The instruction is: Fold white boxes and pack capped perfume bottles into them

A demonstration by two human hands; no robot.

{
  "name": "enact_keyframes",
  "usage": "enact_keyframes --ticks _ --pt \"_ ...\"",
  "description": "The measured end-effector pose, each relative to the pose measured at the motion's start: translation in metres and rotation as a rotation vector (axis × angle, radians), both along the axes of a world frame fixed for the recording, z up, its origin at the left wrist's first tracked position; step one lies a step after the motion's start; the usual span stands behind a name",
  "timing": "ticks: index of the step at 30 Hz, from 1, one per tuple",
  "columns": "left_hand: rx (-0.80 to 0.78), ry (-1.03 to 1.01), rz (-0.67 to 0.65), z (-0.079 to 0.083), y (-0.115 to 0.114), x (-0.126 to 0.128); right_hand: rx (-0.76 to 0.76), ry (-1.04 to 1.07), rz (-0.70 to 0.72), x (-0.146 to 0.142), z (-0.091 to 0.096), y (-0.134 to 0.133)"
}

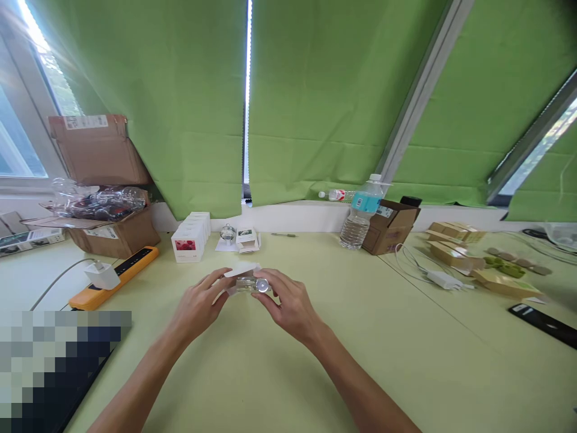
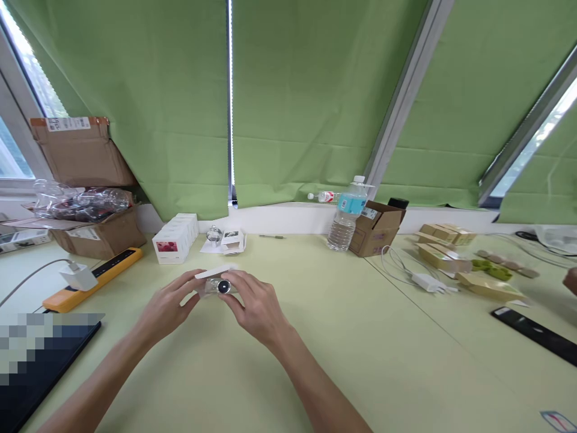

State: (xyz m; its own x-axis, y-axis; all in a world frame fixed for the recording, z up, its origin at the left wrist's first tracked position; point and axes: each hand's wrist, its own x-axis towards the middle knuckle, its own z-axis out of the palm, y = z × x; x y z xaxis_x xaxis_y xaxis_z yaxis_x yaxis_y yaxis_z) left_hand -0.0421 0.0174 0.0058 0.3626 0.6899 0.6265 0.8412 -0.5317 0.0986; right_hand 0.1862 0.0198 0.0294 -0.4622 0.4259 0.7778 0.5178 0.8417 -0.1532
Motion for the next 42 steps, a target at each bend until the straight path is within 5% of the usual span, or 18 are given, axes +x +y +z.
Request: enact_keyframes --ticks 32,42 --pt "-0.034 0.022 -0.081 -0.002 -0.003 0.01 0.104 -0.352 -0.1 -0.007 -0.001 -0.004" --pt "-0.109 -0.182 -0.122 0.001 -0.007 0.016 -0.089 -0.199 -0.007 -0.001 -0.002 0.003"
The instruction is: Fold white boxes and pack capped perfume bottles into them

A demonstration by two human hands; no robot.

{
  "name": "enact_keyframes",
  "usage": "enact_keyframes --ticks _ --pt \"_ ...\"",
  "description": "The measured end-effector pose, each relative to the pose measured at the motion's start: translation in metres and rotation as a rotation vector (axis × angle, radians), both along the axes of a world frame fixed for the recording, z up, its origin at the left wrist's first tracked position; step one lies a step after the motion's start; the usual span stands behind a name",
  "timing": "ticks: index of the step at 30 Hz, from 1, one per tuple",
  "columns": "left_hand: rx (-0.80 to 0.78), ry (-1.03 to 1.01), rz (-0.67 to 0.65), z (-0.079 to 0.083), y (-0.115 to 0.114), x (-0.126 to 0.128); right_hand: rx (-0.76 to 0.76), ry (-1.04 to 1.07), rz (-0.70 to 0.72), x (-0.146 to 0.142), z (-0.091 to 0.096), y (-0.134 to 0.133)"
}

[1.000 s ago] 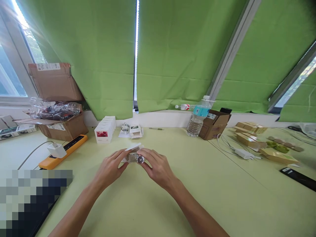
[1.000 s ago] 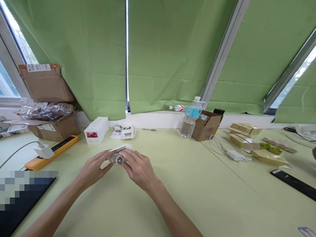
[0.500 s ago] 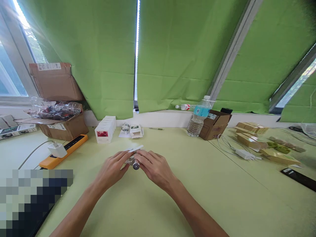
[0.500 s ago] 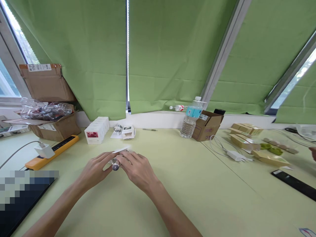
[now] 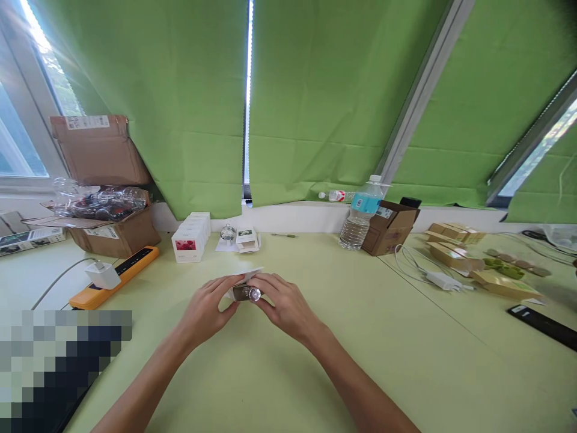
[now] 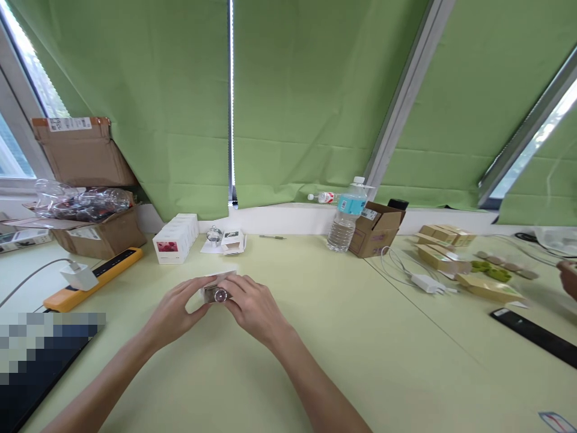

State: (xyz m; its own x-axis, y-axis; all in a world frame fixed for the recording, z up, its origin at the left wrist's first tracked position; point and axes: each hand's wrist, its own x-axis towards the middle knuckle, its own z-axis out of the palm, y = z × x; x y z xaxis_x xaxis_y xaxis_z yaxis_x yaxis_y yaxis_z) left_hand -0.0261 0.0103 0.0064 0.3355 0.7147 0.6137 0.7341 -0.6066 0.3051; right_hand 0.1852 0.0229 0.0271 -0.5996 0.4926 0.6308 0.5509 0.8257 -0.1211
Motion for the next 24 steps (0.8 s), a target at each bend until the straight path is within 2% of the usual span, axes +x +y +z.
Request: enact_keyframes --ticks 4,11,16,24 --pt "-0.113 -0.146 -0.044 0.006 -0.004 0.003 -0.101 0.102 0.028 0.003 0.005 -0.001" --pt "-0.266 -0.374 -0.195 0.016 -0.012 0.012 -0.22 0.235 0.04 0.005 0.02 -0.009" --pt "-0.31 -0.423 -0.177 0.013 -0.013 0.019 -0.265 0.257 0.034 0.004 0.018 -0.01" --pt "-0.321 -0.421 -0.178 0.014 -0.014 0.023 -0.249 0.236 0.097 -0.002 0.018 -0.011"
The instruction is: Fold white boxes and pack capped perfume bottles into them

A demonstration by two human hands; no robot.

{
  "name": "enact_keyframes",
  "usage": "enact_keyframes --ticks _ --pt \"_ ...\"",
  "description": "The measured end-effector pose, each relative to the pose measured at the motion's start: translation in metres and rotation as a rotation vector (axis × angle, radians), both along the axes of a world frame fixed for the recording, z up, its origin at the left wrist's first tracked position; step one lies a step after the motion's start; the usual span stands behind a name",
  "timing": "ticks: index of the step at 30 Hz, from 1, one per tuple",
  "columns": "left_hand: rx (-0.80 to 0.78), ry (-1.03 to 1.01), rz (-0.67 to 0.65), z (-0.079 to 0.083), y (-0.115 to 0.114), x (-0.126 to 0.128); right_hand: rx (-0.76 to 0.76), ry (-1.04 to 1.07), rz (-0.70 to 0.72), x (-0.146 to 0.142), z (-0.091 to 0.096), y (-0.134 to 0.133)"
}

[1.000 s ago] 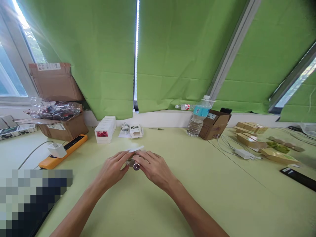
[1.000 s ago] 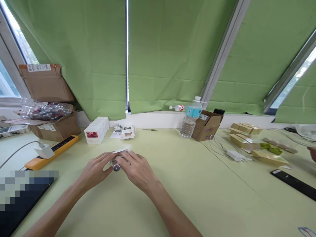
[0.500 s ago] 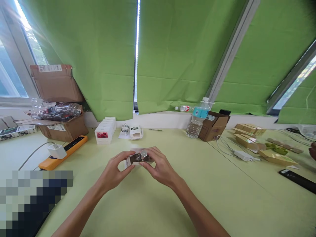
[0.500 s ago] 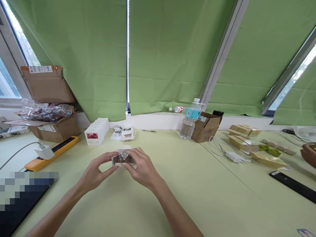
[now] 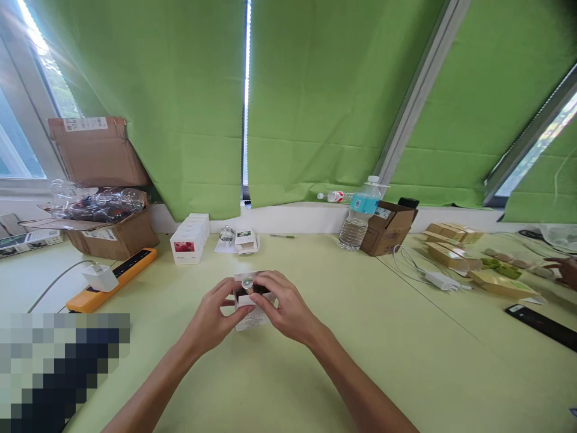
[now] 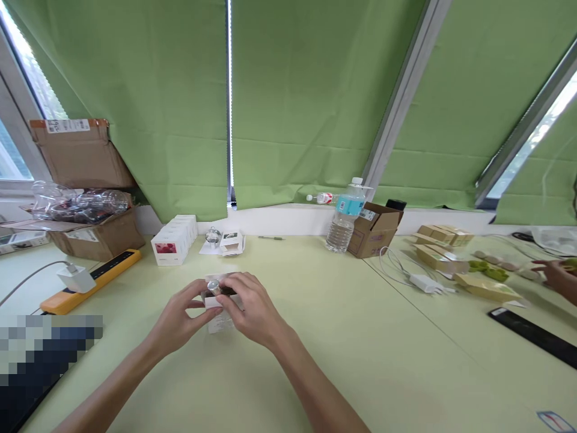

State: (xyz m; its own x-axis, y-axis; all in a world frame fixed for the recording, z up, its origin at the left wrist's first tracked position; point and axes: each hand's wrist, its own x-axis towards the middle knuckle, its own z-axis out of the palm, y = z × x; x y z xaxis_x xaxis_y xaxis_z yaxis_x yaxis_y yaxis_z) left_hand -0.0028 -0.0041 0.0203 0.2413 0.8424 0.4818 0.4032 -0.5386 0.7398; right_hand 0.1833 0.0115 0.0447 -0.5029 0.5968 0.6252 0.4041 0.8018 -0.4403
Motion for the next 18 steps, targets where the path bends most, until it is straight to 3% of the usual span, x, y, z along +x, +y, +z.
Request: enact_keyframes --ticks 18 --pt "0.019 0.044 0.011 -0.001 -0.002 0.002 0.086 -0.14 -0.168 -0.013 -0.001 -0.004"
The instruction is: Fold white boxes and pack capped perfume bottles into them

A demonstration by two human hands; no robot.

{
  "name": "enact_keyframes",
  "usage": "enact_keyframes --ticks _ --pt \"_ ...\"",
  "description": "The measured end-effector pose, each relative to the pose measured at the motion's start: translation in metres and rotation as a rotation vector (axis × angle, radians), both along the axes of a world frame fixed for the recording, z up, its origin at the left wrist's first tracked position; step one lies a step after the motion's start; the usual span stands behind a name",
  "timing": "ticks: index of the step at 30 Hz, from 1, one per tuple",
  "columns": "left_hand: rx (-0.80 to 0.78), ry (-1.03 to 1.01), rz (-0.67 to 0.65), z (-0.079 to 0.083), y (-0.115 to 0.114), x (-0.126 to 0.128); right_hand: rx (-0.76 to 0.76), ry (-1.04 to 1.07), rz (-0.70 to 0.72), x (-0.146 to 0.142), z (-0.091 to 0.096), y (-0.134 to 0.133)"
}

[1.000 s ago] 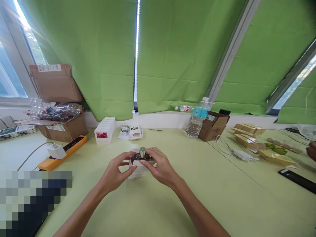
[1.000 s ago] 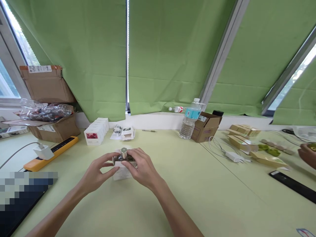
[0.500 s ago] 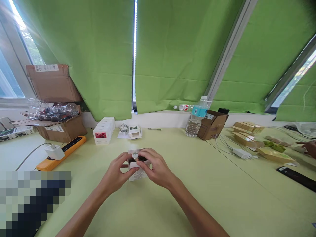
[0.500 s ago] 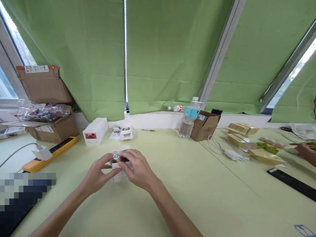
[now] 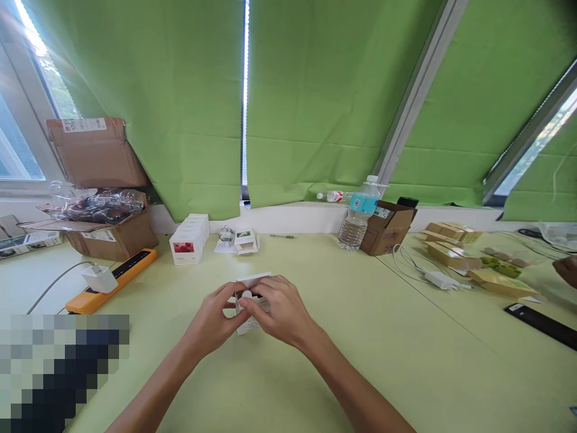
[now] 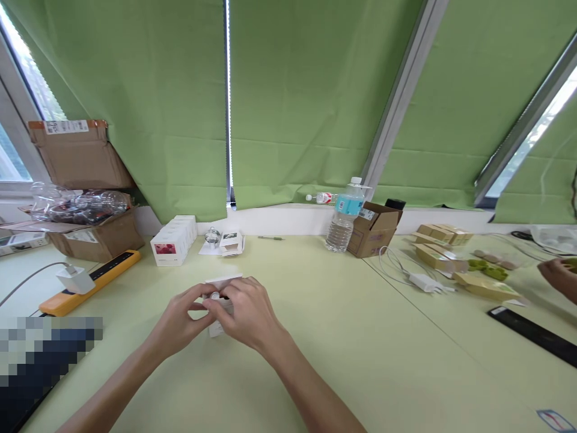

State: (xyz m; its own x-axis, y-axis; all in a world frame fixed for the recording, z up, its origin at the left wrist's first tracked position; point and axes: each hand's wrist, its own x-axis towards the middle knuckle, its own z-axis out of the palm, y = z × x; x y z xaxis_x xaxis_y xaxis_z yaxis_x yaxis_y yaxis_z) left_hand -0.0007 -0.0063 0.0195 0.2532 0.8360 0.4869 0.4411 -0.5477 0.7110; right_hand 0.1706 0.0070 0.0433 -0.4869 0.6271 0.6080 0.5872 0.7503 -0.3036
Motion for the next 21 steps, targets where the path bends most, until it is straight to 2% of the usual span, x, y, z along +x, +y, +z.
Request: enact_keyframes --ticks 8,15,21 --pt "-0.017 0.003 -0.029 0.0022 -0.0031 0.0039 -0.053 -0.047 -0.013 -0.001 0.004 -0.0018" --pt "-0.014 0.084 -0.024 0.0033 -0.0038 0.0021 -0.069 -0.098 -0.014 -0.0009 0.0081 -0.0053" --pt "-0.008 0.076 -0.042 -0.0012 -0.0005 0.0002 -0.045 -0.123 -0.007 0.0017 0.0035 -0.0027"
